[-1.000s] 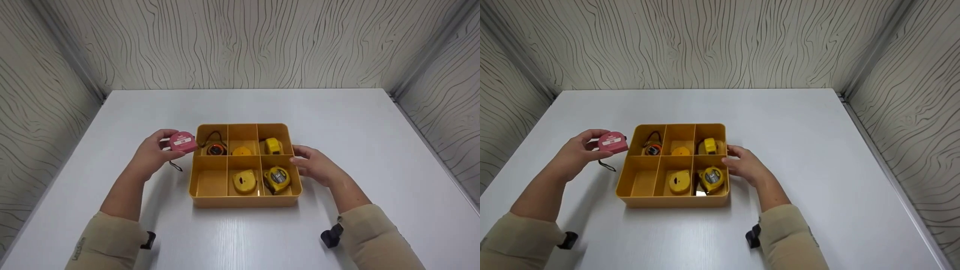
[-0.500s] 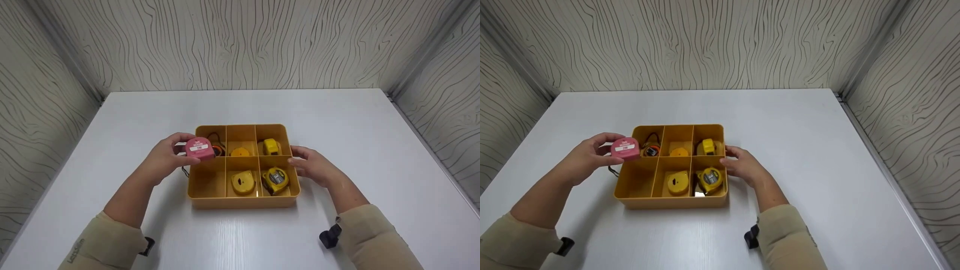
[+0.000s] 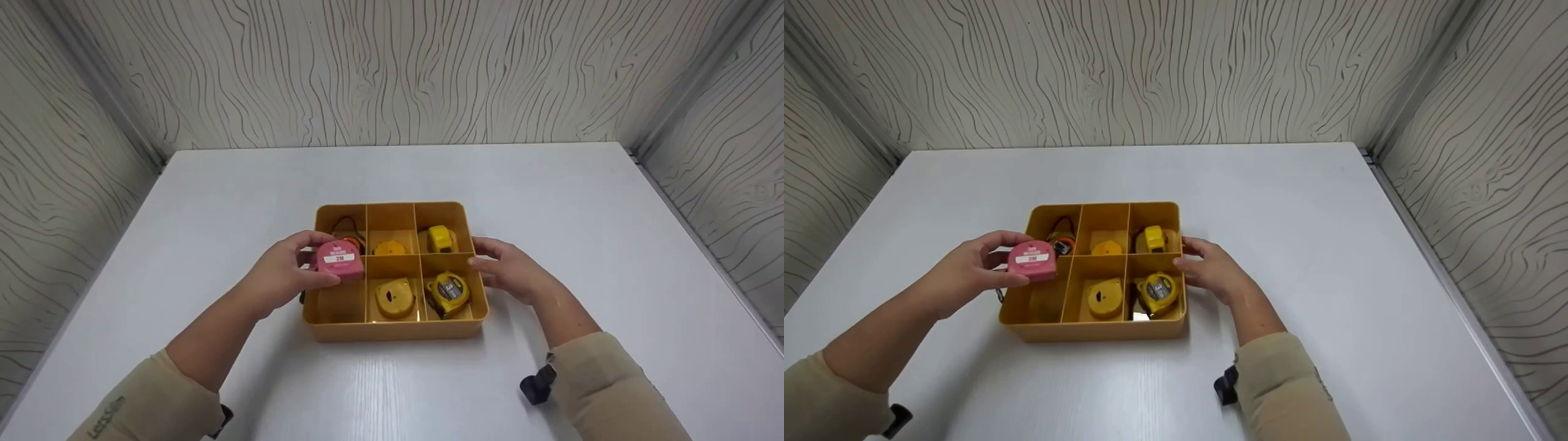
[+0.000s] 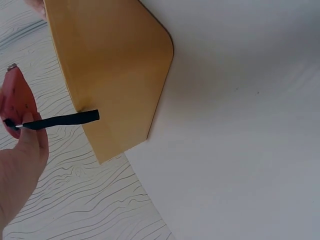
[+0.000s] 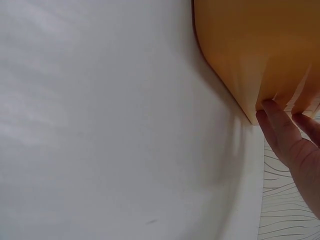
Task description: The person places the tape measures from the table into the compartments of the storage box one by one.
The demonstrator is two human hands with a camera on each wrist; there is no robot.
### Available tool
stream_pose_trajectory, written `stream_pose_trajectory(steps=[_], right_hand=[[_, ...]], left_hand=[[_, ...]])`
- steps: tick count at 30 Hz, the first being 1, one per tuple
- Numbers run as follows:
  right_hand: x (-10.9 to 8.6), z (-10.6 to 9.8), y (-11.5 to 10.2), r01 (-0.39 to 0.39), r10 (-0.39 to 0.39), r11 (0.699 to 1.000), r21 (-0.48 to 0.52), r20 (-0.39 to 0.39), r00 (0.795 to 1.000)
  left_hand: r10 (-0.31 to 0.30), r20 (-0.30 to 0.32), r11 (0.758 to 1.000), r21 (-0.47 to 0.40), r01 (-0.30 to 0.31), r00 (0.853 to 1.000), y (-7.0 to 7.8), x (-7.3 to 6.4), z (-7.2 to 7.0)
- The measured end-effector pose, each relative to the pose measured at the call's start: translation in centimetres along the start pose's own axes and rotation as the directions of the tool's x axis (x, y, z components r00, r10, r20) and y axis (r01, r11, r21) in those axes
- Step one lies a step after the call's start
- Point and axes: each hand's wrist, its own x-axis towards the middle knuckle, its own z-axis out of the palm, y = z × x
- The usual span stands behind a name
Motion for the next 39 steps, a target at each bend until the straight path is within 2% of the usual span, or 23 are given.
stream_pose_trajectory(steps=[8,17,32,39], right_hand=[[0.1,0.1,0.0,-0.005,0.005,1.0,0.0,0.005,1.0],[0.3,0.1,0.2,0.038,-0.039,0.998,0.041,0.036,0.999],[0.3,0.1,0.2,0.036,-0.037,0.999,0.034,0.037,0.999],[0.1,0.0,0.0,0.019,-0.019,0.999,0.028,0.021,1.0]], left_hand=[[-0.041,-0.031,0.999,-0.006,0.041,0.999,-0.9,-0.5,1.3],[-0.011,-0.028,0.998,0.066,0.013,1.0,-2.1,0.0,1.1],[-0.058,-0.054,0.995,0.076,0.062,0.997,-2.2,0.7,1.8],[-0.04,-0.035,0.998,0.05,0.042,0.999,-2.1,1.0,1.8]])
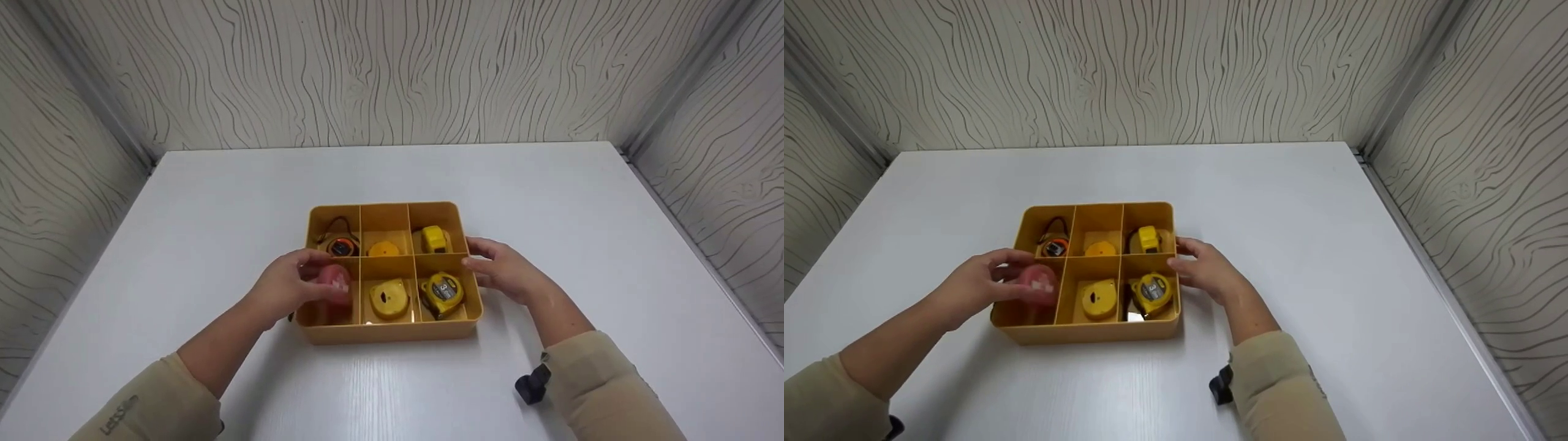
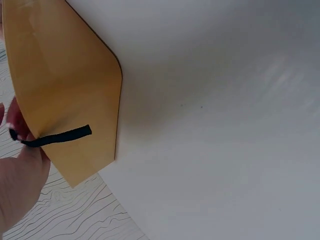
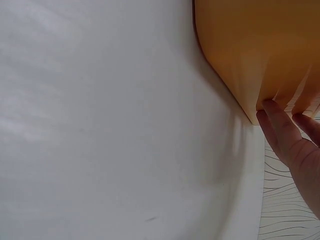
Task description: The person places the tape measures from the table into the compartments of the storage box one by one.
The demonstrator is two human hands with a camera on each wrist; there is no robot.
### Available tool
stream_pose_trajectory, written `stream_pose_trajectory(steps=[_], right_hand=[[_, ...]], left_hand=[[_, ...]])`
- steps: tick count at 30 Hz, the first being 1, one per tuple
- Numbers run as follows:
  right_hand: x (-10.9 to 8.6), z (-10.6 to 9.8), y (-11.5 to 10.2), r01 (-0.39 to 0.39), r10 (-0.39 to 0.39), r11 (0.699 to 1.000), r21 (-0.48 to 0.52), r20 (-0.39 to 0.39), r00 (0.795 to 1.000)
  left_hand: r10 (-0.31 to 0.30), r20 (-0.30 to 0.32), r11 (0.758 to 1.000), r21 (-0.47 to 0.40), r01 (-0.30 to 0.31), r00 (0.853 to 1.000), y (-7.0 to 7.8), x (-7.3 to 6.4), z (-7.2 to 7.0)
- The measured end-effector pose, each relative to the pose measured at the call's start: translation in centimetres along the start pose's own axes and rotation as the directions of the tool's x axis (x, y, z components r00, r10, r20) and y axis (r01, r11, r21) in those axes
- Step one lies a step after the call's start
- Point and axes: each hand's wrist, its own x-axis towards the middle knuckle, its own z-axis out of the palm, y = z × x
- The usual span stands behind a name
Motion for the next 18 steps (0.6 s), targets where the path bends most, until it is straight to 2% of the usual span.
stream_pose_trajectory(steps=[3,8,18], right_hand=[[-0.06,0.02,-0.06,-0.001,0.001,1.0,0.003,-0.001,1.0],[-0.02,0.05,-0.05,0.009,-0.01,1.0,0.021,0.009,1.0],[0.22,-0.13,-0.08,-0.004,0.004,1.0,-0.004,0.003,1.0]], left_hand=[[0.023,0.023,0.999,-0.041,-0.022,0.999,0.18,-0.01,-0.1],[0.05,0.041,0.998,-0.05,-0.047,0.998,0.26,-0.07,-0.26],[0.038,0.041,0.999,-0.032,-0.037,0.998,0.43,0.0,-0.15]])
